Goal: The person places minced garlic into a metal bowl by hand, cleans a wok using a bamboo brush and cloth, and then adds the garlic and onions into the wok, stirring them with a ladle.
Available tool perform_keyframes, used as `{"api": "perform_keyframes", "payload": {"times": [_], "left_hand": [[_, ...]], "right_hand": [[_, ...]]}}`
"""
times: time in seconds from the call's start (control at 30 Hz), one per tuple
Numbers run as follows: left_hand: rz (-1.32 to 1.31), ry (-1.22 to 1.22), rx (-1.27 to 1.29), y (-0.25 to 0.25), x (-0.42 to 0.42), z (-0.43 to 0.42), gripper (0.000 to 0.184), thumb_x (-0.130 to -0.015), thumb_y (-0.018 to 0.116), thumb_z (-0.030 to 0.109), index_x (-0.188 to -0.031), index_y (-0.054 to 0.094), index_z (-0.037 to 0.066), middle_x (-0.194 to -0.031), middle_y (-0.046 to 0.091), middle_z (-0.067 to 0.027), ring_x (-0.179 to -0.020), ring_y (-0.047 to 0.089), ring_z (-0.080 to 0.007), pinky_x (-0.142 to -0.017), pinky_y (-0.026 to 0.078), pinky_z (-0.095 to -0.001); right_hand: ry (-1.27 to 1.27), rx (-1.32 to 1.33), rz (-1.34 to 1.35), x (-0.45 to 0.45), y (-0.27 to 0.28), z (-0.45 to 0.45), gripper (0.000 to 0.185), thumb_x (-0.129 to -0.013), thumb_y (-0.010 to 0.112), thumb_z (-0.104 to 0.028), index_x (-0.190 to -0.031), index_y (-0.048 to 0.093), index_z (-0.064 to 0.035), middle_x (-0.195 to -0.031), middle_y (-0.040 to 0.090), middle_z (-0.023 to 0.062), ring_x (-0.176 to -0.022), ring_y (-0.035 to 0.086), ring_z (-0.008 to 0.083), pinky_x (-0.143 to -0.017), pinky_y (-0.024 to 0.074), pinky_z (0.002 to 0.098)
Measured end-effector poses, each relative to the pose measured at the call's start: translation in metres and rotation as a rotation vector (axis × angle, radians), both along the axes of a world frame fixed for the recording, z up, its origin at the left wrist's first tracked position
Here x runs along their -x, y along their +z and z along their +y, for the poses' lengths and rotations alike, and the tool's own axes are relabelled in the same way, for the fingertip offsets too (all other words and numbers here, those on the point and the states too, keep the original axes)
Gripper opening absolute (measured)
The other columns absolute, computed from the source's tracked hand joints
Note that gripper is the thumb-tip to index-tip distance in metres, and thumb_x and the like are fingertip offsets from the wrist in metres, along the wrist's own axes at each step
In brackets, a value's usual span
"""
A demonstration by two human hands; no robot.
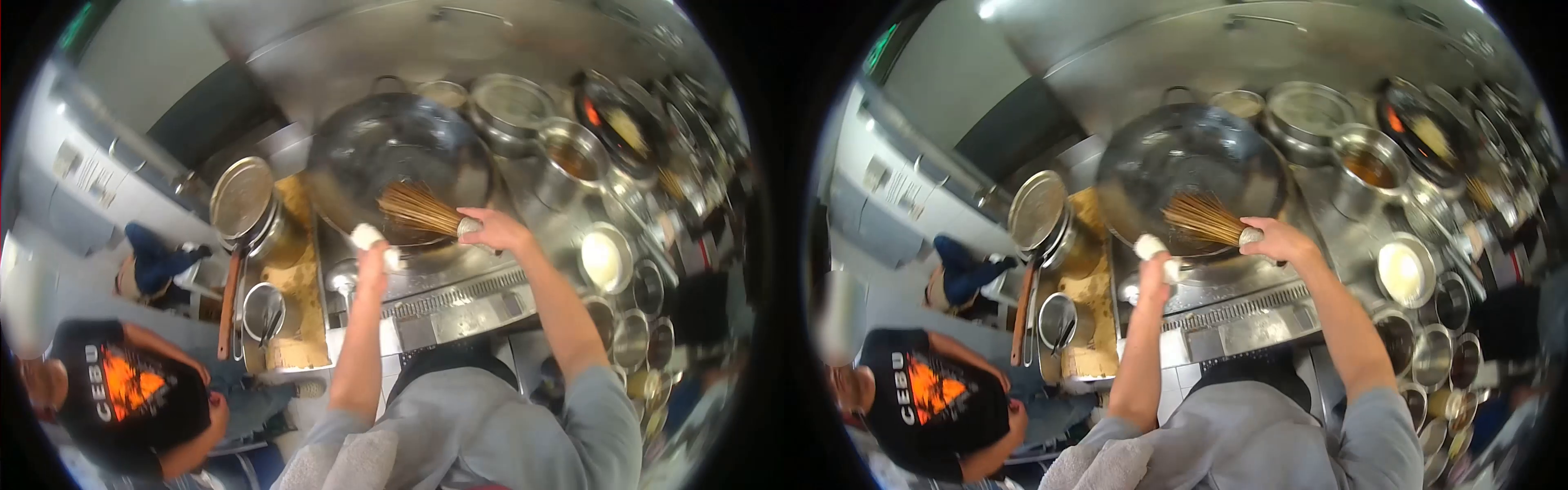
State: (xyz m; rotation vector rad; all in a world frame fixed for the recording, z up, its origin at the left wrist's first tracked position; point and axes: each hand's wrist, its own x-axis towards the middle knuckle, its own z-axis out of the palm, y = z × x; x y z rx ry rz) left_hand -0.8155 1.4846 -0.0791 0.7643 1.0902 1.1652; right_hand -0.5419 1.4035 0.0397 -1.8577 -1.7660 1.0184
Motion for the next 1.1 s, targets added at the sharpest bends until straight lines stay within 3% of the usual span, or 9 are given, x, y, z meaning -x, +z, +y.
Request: {"api": "perform_keyframes", "payload": {"times": [0.13,0.2,0.27,0.53,0.67,0.73,0.8,0.87,1.1], "left_hand": [[0.151,-0.006,0.046,0.033,0.022,-0.001,0.017,-0.077,0.063,0.011,-0.092,0.061,0.003,-0.080,0.060,-0.0079,-0.068,0.057,-0.0193,-0.061,0.047,-0.0363],[0.195,-0.029,0.079,0.059,0.014,-0.010,0.028,-0.078,0.063,0.008,-0.105,0.060,0.000,-0.091,0.062,-0.0105,-0.074,0.061,-0.0223,-0.066,0.052,-0.0385],[0.225,-0.054,-0.028,0.045,0.026,0.002,0.040,-0.080,0.061,0.008,-0.118,0.053,-0.001,-0.104,0.060,-0.0112,-0.081,0.060,-0.0233,-0.068,0.052,-0.0380],[0.313,0.004,-0.263,0.036,0.018,-0.015,0.043,-0.081,0.055,0.003,-0.123,0.050,-0.002,-0.113,0.058,-0.0113,-0.093,0.059,-0.0229,-0.081,0.048,-0.0347],[0.368,0.047,-0.313,0.031,0.018,-0.026,0.049,-0.078,0.062,0.004,-0.125,0.050,-0.001,-0.119,0.057,-0.0126,-0.100,0.057,-0.0246,-0.086,0.047,-0.0371],[0.555,0.045,-0.246,0.024,0.020,-0.029,0.050,-0.078,0.069,0.014,-0.121,0.051,-0.004,-0.116,0.059,-0.0172,-0.099,0.058,-0.0280,-0.087,0.046,-0.0397],[0.529,0.180,-0.383,-0.015,0.022,-0.015,0.049,-0.077,0.069,0.012,-0.119,0.048,-0.003,-0.113,0.058,-0.0179,-0.102,0.056,-0.0295,-0.091,0.042,-0.0400],[0.580,0.191,-0.410,-0.009,0.017,-0.030,0.047,-0.076,0.065,0.004,-0.119,0.046,-0.002,-0.111,0.059,-0.0192,-0.101,0.058,-0.0303,-0.091,0.043,-0.0390],[0.609,0.306,-0.381,-0.003,-0.002,-0.067,0.043,-0.072,0.062,0.003,-0.111,0.046,-0.006,-0.097,0.064,-0.0223,-0.090,0.064,-0.0335,-0.083,0.048,-0.0378]], "right_hand": [[-0.298,-0.079,0.655,0.003,-0.072,-0.093,0.073,-0.079,0.071,-0.042,-0.140,0.042,-0.0163,-0.130,0.053,0.0108,-0.114,0.052,0.0230,-0.094,0.0455,0.0355],[-0.466,-0.006,0.652,0.023,-0.039,-0.141,0.085,-0.077,0.068,-0.057,-0.144,0.034,-0.0159,-0.136,0.047,0.0130,-0.120,0.047,0.0290,-0.099,0.0422,0.0396],[-0.500,-0.150,0.509,0.028,-0.061,-0.159,0.085,-0.078,0.070,-0.050,-0.144,0.034,-0.0100,-0.138,0.046,0.0157,-0.126,0.044,0.0294,-0.108,0.0301,0.0360],[-0.651,-0.132,0.699,0.013,-0.047,-0.198,0.083,-0.076,0.075,-0.033,-0.141,0.035,-0.0021,-0.131,0.053,0.0163,-0.119,0.051,0.0229,-0.101,0.0384,0.0323],[-0.681,-0.297,0.580,-0.007,-0.101,-0.197,0.081,-0.078,0.074,-0.032,-0.142,0.034,-0.0029,-0.136,0.047,0.0168,-0.120,0.047,0.0236,-0.099,0.0404,0.0337],[-0.719,-0.289,0.714,-0.009,-0.082,-0.202,0.077,-0.078,0.075,-0.025,-0.141,0.036,-0.0027,-0.128,0.053,0.0137,-0.110,0.053,0.0214,-0.096,0.0414,0.0327],[-0.759,-0.150,0.905,-0.014,-0.072,-0.205,0.075,-0.078,0.075,-0.019,-0.142,0.036,-0.0068,-0.102,0.062,0.0066,-0.082,0.060,0.0148,-0.057,0.0505,0.0265],[-0.786,-0.181,0.899,-0.012,-0.059,-0.202,0.075,-0.078,0.073,-0.016,-0.142,0.035,-0.0082,-0.097,0.062,0.0054,-0.066,0.059,0.0115,-0.043,0.0447,0.0239],[-0.637,-0.143,0.735,-0.028,-0.046,-0.188,0.081,-0.075,0.072,-0.003,-0.145,0.031,-0.0071,-0.104,0.061,0.0067,-0.072,0.058,0.0112,-0.054,0.0471,0.0226]]}}
